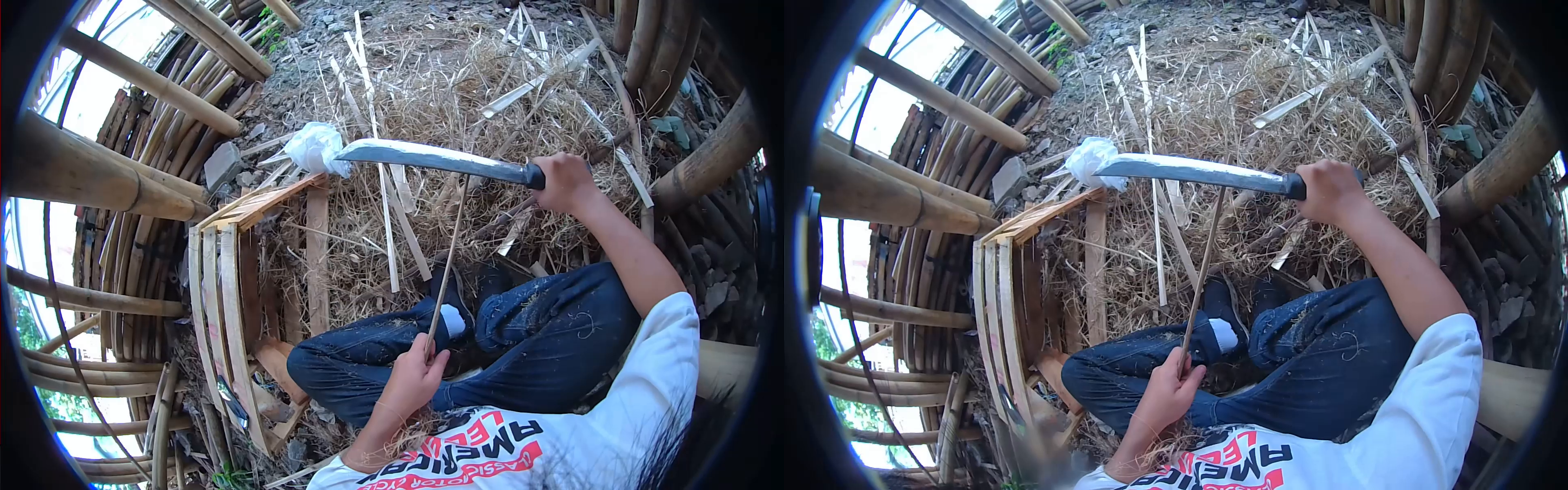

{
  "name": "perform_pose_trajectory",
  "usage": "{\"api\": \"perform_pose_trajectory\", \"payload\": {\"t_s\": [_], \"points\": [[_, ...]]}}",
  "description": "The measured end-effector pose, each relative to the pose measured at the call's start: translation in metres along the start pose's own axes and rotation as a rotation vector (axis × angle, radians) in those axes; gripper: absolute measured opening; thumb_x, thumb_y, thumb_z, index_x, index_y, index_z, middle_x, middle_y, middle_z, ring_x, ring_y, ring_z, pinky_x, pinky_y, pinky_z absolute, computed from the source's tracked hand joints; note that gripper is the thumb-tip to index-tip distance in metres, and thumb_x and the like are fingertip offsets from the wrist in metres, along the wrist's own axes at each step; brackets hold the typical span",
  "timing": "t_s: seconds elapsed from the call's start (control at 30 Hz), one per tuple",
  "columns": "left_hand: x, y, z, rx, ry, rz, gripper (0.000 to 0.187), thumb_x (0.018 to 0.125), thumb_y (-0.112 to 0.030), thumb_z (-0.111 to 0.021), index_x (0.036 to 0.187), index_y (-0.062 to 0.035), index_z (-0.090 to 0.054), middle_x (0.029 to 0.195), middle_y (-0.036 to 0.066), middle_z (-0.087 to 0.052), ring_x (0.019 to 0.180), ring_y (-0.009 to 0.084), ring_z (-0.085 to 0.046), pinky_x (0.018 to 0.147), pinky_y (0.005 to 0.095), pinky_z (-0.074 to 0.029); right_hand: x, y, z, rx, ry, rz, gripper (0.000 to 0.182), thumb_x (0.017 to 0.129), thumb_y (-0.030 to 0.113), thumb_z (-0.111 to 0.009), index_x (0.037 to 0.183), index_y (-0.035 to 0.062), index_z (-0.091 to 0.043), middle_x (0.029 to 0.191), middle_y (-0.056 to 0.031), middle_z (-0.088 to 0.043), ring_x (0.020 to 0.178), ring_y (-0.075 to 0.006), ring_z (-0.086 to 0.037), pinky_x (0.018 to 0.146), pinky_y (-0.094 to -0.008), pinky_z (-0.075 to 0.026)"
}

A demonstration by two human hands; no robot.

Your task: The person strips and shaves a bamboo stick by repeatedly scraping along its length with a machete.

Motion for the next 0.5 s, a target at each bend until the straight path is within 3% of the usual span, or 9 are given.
{"api": "perform_pose_trajectory", "payload": {"t_s": [0.13,0.17,0.3,0.37,0.5], "points": [[-0.0023,0.0016,0.0002,0.011,-0.003,-0.006,0.023,0.089,-0.012,-0.065,0.086,-0.001,-0.045,0.062,0.007,-0.046,0.057,0.0102,-0.039,0.051,0.0287,-0.038,0.0008,0.0036,0.0087,-0.045,0.064,-0.054,0.014,0.07,0.023,-0.066,0.077,0.011,-0.065,0.077,-0.0132,-0.068,0.079,-0.0332,-0.069,0.074,-0.0446,-0.055],[-0.0017,0.0009,0.0003,0.028,-0.011,-0.01,0.023,0.09,-0.011,-0.065,0.087,-0.001,-0.045,0.062,0.007,-0.046,0.057,0.0099,-0.039,0.051,0.0284,-0.038,0.0001,0.0031,0.0083,-0.019,0.04,-0.033,0.013,0.069,0.02,-0.064,0.076,0.0094,-0.063,0.073,-0.0157,-0.066,0.075,-0.0366,-0.067,0.071,-0.0457,-0.054],[-0.0036,0.0012,-0.0004,0.029,-0.012,-0.009,0.022,0.089,-0.011,-0.065,0.088,-0.0007,-0.045,0.062,0.008,-0.047,0.056,0.0099,-0.04,0.05,0.0283,-0.038,0.001,0.0026,0.008,0.015,0.044,-0.031,0.012,0.07,0.02,-0.064,0.075,0.0094,-0.063,0.072,-0.0148,-0.066,0.074,-0.0356,-0.067,0.071,-0.045,-0.054],[-0.0036,-0.0007,0.0004,0.074,-0.02,-0.028,0.024,0.09,-0.015,-0.064,0.087,-0.0007,-0.045,0.062,0.019,-0.053,0.052,0.0315,-0.056,0.051,0.0369,-0.044,-0.0005,0.0025,0.0076,0.012,0.063,-0.05,0.013,0.07,0.021,-0.065,0.075,0.0097,-0.065,0.075,-0.0147,-0.067,0.077,-0.0343,-0.068,0.073,-0.0448,-0.054],[-0.0051,-0.0009,0.0008,0.086,-0.021,-0.035,0.024,0.09,-0.015,-0.064,0.088,-0.0005,-0.045,0.063,0.02,-0.055,0.054,0.0344,-0.059,0.052,0.0378,-0.045,-0.0001,0.0045,0.0102,-0.004,0.067,-0.057,0.015,0.07,0.023,-0.066,0.076,0.0098,-0.066,0.079,-0.0148,-0.069,0.08,-0.0334,-0.069,0.076,-0.0447,-0.055]]}}
Point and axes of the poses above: each hand's wrist, its own x-axis towards the middle knuckle, its own z-axis out of the back of the hand, y = z × x, the point moved 5 cm from there along x, towards the middle knuckle
